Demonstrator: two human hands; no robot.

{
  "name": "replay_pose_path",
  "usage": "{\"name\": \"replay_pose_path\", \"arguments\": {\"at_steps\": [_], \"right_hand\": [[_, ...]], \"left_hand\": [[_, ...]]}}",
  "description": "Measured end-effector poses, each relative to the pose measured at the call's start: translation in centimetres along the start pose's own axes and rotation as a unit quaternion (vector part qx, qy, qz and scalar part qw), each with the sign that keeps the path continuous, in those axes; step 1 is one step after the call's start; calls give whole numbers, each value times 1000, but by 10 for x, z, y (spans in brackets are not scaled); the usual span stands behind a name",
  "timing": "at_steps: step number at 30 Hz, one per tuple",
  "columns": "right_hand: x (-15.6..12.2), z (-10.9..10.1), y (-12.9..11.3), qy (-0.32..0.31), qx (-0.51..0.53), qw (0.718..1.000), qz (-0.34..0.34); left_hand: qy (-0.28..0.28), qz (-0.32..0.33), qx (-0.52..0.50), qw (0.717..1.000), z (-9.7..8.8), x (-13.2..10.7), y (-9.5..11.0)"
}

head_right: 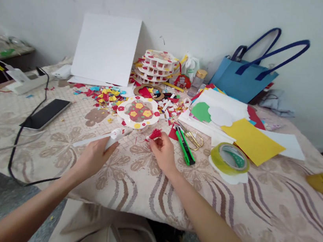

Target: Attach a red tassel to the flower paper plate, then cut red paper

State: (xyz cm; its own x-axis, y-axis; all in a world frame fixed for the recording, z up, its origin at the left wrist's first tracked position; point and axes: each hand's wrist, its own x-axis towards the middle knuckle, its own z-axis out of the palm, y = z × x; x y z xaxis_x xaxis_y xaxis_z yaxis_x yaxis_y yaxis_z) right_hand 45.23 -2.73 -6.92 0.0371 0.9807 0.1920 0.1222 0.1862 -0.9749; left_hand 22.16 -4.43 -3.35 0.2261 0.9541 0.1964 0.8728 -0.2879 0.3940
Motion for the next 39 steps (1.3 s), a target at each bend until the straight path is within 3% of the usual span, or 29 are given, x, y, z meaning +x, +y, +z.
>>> {"name": "replay_pose_path", "arguments": {"at_steps": [11, 21, 25, 31, 39], "right_hand": [[1, 0, 3, 25, -14, 1000, -2], [0, 1, 6, 12, -70, 997, -24], [2, 0, 0, 1, -94, 994, -58], [24, -2, -9, -67, -174, 969, -161], [35, 1, 4, -81, -209, 957, -186]], "left_hand": [[-14, -1, -15, 1000, 2, -7, 8], [10, 5, 8, 1000, 15, -7, 4], [16, -4, 10, 1000, 16, -6, 6], [19, 2, 15, 1000, 15, -5, 7], [15, 1, 22, 1000, 15, -5, 7]]}}
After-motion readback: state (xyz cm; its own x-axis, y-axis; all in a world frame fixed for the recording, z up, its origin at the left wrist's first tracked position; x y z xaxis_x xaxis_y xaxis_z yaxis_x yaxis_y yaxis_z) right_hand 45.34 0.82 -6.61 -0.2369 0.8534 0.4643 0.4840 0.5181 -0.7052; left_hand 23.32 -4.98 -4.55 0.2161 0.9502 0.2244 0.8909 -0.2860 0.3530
